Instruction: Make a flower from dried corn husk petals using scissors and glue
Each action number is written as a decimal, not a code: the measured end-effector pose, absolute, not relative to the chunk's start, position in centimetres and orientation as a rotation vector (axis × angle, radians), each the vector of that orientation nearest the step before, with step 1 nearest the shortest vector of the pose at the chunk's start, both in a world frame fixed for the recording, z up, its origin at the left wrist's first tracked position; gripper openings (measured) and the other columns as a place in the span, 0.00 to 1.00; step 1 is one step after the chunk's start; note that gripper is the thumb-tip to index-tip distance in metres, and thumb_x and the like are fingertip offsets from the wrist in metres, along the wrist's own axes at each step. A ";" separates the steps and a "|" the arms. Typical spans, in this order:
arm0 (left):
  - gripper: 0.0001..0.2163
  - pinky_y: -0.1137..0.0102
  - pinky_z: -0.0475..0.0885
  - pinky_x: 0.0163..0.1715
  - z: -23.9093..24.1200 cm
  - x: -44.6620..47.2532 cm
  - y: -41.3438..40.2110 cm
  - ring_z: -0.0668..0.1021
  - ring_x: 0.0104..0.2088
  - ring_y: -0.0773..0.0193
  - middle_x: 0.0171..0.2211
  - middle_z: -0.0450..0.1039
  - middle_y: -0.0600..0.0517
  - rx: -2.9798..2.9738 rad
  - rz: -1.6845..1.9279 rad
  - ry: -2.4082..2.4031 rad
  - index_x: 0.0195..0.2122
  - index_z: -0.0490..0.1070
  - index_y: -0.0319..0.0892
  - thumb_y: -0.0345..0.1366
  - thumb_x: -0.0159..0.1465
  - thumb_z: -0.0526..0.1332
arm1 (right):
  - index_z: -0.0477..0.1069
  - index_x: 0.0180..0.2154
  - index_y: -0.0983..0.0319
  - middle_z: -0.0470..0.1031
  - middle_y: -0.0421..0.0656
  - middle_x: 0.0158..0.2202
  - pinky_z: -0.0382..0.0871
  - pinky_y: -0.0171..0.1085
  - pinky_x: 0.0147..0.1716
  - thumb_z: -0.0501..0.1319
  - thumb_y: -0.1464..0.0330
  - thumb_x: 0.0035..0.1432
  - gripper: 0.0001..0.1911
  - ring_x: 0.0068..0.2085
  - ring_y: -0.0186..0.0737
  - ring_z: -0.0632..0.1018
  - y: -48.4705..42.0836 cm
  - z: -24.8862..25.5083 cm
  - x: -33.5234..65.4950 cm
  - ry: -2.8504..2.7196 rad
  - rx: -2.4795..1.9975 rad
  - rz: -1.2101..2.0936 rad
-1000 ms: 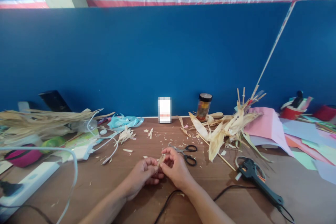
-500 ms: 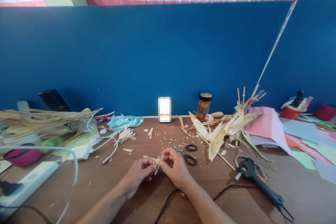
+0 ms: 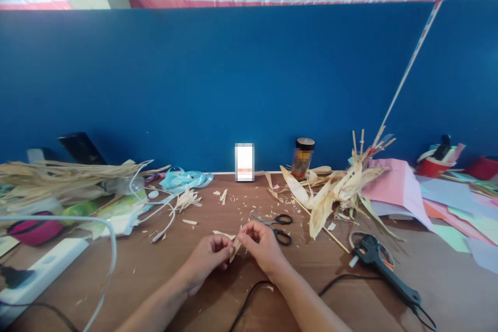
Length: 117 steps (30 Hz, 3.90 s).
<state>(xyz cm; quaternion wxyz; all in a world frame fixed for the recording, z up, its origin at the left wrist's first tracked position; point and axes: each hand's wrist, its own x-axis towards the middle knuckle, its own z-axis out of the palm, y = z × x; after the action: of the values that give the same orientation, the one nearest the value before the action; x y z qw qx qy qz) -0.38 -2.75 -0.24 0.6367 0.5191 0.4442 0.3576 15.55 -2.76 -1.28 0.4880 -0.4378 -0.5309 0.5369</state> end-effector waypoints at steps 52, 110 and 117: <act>0.11 0.74 0.67 0.24 -0.4 -0.5 -2.5 0.71 0.21 0.72 0.21 0.71 0.53 1.020 0.794 1.005 0.25 0.69 0.36 0.37 0.46 0.66 | 0.61 0.35 0.61 0.70 0.38 0.26 0.67 0.34 0.29 0.62 0.66 0.49 0.12 0.27 0.34 0.74 -3.1 -1.2 14.8 -1.424 -1.012 1.251; 0.11 0.76 0.67 0.20 -0.5 -0.5 -2.6 0.67 0.19 0.74 0.21 0.68 0.54 1.004 0.759 1.048 0.25 0.66 0.37 0.39 0.47 0.64 | 0.62 0.37 0.61 0.71 0.37 0.25 0.64 0.32 0.28 0.59 0.67 0.51 0.10 0.26 0.33 0.72 -2.8 -1.6 15.1 -1.403 -1.013 1.309; 0.09 0.78 0.65 0.19 -0.2 -0.6 -2.7 0.66 0.19 0.74 0.20 0.68 0.55 0.968 0.771 1.040 0.25 0.65 0.37 0.37 0.48 0.63 | 0.63 0.35 0.61 0.68 0.36 0.25 0.58 0.28 0.20 0.56 0.61 0.53 0.10 0.21 0.28 0.66 -2.8 -1.5 15.2 -1.305 -1.040 1.332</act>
<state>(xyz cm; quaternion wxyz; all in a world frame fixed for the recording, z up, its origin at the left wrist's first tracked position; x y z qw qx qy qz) -0.58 -2.65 -0.16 0.6907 0.4332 0.4650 0.3449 15.21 -2.84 -1.50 0.4823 -0.4268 -0.5353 0.5465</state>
